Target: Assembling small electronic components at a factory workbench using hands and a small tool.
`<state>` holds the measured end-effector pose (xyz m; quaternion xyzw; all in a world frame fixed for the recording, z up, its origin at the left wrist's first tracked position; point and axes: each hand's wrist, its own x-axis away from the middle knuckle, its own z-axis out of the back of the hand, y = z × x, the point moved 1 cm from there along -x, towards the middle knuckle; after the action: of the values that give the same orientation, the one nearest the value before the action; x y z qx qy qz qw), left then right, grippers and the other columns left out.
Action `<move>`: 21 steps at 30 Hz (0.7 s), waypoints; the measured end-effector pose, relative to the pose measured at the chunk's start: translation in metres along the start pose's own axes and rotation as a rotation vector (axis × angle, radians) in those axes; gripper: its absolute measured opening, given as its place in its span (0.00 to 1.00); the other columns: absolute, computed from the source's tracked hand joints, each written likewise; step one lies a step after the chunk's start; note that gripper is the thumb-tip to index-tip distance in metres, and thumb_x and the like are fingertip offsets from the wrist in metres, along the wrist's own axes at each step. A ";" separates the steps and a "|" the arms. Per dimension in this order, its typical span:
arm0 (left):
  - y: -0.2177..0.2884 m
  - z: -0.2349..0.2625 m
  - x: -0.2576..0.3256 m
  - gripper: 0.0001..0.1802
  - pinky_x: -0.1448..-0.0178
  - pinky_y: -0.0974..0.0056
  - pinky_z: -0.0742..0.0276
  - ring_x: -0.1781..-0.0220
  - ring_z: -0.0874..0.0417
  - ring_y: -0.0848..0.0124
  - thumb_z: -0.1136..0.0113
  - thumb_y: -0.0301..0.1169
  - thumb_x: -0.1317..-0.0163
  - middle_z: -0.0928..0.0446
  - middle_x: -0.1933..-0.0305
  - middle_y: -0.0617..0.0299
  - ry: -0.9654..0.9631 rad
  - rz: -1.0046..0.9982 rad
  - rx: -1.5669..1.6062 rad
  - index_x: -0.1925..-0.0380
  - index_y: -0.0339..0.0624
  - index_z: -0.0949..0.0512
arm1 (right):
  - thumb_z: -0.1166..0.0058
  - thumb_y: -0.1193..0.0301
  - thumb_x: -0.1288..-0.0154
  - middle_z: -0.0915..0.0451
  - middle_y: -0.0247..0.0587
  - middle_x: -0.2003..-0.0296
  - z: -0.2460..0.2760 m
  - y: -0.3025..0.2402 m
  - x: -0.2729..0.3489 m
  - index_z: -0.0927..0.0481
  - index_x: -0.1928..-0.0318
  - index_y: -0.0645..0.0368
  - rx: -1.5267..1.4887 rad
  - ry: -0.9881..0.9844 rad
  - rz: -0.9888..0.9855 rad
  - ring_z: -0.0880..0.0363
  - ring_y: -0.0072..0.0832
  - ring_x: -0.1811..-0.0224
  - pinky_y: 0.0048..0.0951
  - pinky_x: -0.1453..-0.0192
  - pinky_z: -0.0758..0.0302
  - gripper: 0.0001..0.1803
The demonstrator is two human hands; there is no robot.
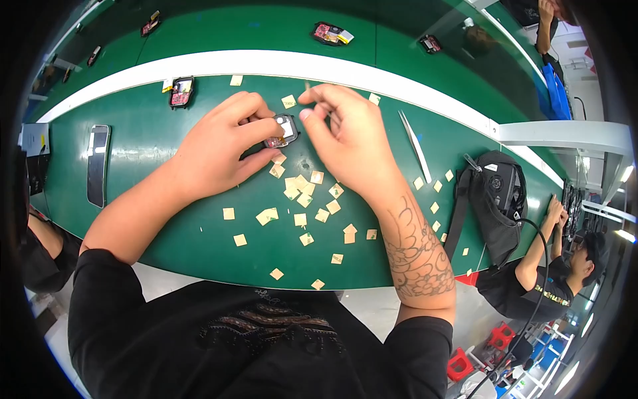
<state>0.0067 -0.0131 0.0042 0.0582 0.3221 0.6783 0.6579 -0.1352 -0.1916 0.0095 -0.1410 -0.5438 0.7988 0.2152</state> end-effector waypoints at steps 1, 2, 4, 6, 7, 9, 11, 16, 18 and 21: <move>-0.001 -0.001 -0.001 0.18 0.49 0.54 0.18 0.52 0.19 0.57 0.21 0.25 0.45 0.23 0.56 0.60 0.008 -0.002 0.021 0.55 0.44 0.16 | 0.39 0.81 0.28 0.22 0.29 0.70 0.000 0.002 0.001 0.15 0.47 0.66 0.052 -0.043 0.099 0.32 0.13 0.74 0.22 0.68 0.31 0.11; -0.001 -0.001 -0.003 0.20 0.49 0.54 0.18 0.52 0.18 0.57 0.20 0.25 0.46 0.23 0.56 0.59 0.017 -0.003 0.042 0.53 0.44 0.16 | 0.38 0.80 0.29 0.20 0.32 0.69 -0.001 0.005 0.001 0.15 0.46 0.64 0.105 -0.087 0.199 0.30 0.17 0.73 0.24 0.68 0.29 0.12; 0.003 0.001 -0.005 0.23 0.49 0.54 0.18 0.52 0.17 0.56 0.20 0.24 0.46 0.22 0.56 0.59 0.027 0.015 0.046 0.50 0.45 0.16 | 0.37 0.80 0.31 0.17 0.37 0.65 -0.005 0.018 0.000 0.15 0.45 0.62 0.095 -0.068 0.341 0.26 0.22 0.72 0.28 0.67 0.27 0.15; 0.004 0.002 -0.006 0.25 0.49 0.54 0.18 0.52 0.16 0.56 0.20 0.24 0.47 0.21 0.55 0.59 0.038 0.034 0.049 0.48 0.45 0.17 | 0.37 0.80 0.30 0.18 0.36 0.67 -0.006 0.019 0.000 0.15 0.46 0.64 0.053 -0.104 0.328 0.27 0.20 0.71 0.26 0.66 0.28 0.13; 0.004 0.003 -0.005 0.27 0.49 0.54 0.17 0.52 0.16 0.55 0.20 0.23 0.48 0.20 0.55 0.58 0.060 0.016 0.056 0.47 0.44 0.18 | 0.37 0.80 0.30 0.18 0.36 0.67 -0.005 0.016 0.000 0.15 0.46 0.64 0.050 -0.099 0.331 0.27 0.20 0.71 0.26 0.66 0.28 0.13; 0.004 0.005 -0.005 0.28 0.49 0.54 0.17 0.53 0.15 0.55 0.19 0.22 0.49 0.19 0.54 0.57 0.079 -0.007 0.059 0.46 0.43 0.18 | 0.39 0.80 0.27 0.20 0.35 0.69 -0.003 0.005 0.002 0.17 0.50 0.66 -0.103 -0.155 0.057 0.28 0.17 0.71 0.25 0.66 0.29 0.08; 0.004 0.007 -0.006 0.28 0.52 0.55 0.16 0.55 0.14 0.54 0.19 0.21 0.50 0.18 0.54 0.55 0.133 -0.078 0.074 0.47 0.41 0.18 | 0.42 0.82 0.24 0.19 0.32 0.65 0.000 -0.003 0.005 0.17 0.46 0.67 -0.085 -0.213 0.022 0.26 0.14 0.65 0.22 0.60 0.26 0.10; 0.007 0.007 -0.008 0.28 0.55 0.56 0.15 0.58 0.13 0.56 0.18 0.20 0.52 0.17 0.54 0.56 0.176 -0.198 0.043 0.49 0.40 0.18 | 0.42 0.82 0.25 0.25 0.32 0.72 -0.002 -0.011 0.009 0.23 0.59 0.68 -0.170 -0.218 0.004 0.32 0.12 0.70 0.23 0.67 0.30 0.03; 0.009 0.007 -0.009 0.28 0.56 0.56 0.15 0.58 0.13 0.57 0.18 0.20 0.53 0.17 0.55 0.57 0.159 -0.272 0.015 0.50 0.41 0.18 | 0.43 0.82 0.25 0.22 0.38 0.72 0.000 -0.007 0.009 0.23 0.57 0.69 -0.156 -0.232 0.008 0.27 0.18 0.70 0.28 0.65 0.26 0.03; 0.009 0.007 -0.009 0.28 0.57 0.56 0.15 0.58 0.14 0.57 0.18 0.20 0.54 0.18 0.55 0.58 0.123 -0.273 0.005 0.50 0.42 0.18 | 0.43 0.82 0.24 0.22 0.33 0.66 -0.001 -0.005 0.011 0.21 0.52 0.66 -0.051 -0.287 0.075 0.26 0.17 0.63 0.26 0.56 0.24 0.05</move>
<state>0.0033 -0.0179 0.0174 -0.0261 0.3682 0.5839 0.7230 -0.1436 -0.1833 0.0140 -0.0510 -0.5833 0.8042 0.1018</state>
